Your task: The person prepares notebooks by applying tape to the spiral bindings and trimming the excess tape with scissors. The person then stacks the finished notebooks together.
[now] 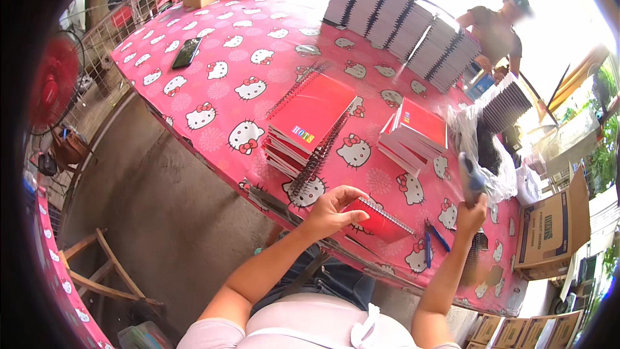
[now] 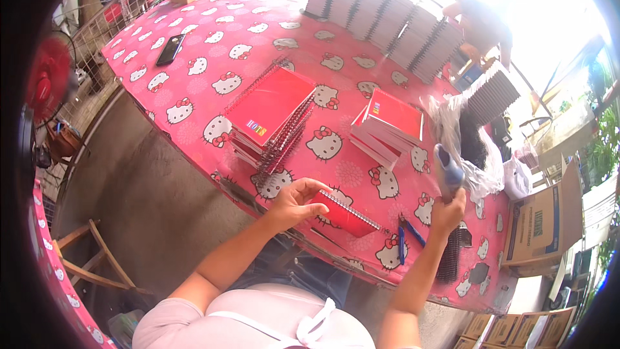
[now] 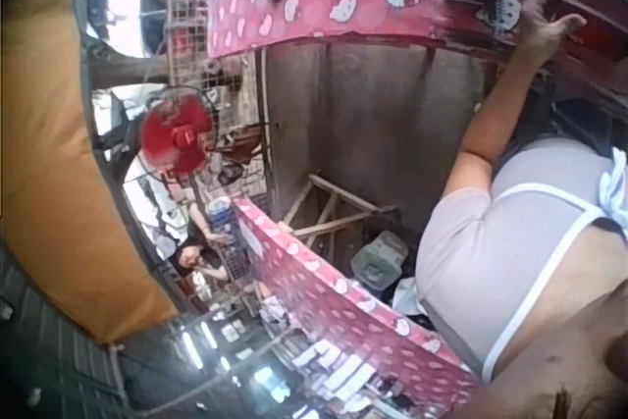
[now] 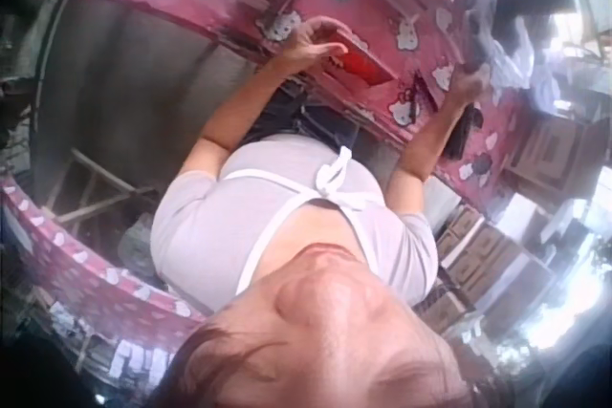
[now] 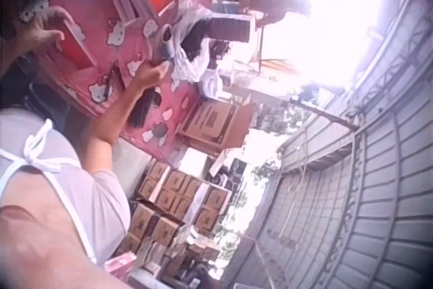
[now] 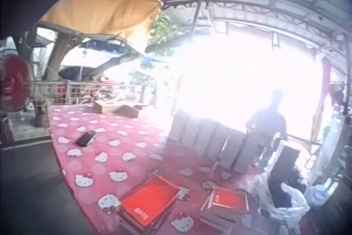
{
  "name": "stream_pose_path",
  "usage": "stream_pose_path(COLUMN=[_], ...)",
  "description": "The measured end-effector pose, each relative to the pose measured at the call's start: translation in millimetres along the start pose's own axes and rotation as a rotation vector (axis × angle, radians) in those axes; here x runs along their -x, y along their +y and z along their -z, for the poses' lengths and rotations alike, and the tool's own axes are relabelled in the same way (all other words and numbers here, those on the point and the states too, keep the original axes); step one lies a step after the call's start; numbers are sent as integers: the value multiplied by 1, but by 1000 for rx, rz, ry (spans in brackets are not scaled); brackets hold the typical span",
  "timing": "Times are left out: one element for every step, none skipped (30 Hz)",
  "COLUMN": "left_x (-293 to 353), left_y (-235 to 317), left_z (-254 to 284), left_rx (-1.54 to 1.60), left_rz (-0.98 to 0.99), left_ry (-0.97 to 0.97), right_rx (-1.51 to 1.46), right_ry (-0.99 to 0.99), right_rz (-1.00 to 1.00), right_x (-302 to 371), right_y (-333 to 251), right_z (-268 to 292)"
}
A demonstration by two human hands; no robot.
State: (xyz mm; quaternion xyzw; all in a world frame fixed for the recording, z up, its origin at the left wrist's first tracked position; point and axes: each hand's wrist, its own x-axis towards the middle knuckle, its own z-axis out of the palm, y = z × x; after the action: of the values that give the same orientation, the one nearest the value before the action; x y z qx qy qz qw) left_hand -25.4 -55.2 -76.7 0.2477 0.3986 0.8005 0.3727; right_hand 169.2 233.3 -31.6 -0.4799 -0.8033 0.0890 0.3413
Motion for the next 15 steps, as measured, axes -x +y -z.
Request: stream_pose_path(left_x=[-4, -6, -7, -3, 1, 6, 10, 11, 13, 14, 15, 21, 22, 24, 26], left_y=[1, 2, 4, 21, 37, 49, 54, 51, 38, 18, 5, -8, -11, -14, -17], left_z=[-5, -6, -8, -22, -31, -37, -39, -37, -29, -18, -13, -15, -16, -18, -19], left_rx=[-97, -200, -301, -378, -501, -619, -735, -815, -852, -887, -920, -821, -785, -763, -742], left_rz=[-66, -130, -192, -315, -493, -672, -850, -877, -791, -707, -627, -424, -424, -427, -429], left_ry=[-18, -21, -30, 15, -2, -17, -32, -71, -97, -132, -172, -60, -34, 3, 42], right_rx=[119, 231, 216, 196, 179, 171, 134, 94, 51, 86, 124, 163, 40, -99, -239], right_ry=[-55, -128, -112, -98, -82, -97, -200, -299, -397, -347, -293, -241, -320, -400, -480], right_rz=[40, 82, 143, 209, 275, 282, 284, 279, 274, 293, 312, 332, 272, 218, 164], right_x=[-3, 4, 16, 29, 43, 54, 70, 88, 104, 116, 125, 134, 136, 133, 134], right_y=[25, 32, 42, 35, 28, 25, 21, 15, 11, 7, 4, 0, -7, -16, -26], right_z=[-8, -12, -11, -6, 1, 11, 20, 27, 29, 28, 27, 27, 30, 34, 40])
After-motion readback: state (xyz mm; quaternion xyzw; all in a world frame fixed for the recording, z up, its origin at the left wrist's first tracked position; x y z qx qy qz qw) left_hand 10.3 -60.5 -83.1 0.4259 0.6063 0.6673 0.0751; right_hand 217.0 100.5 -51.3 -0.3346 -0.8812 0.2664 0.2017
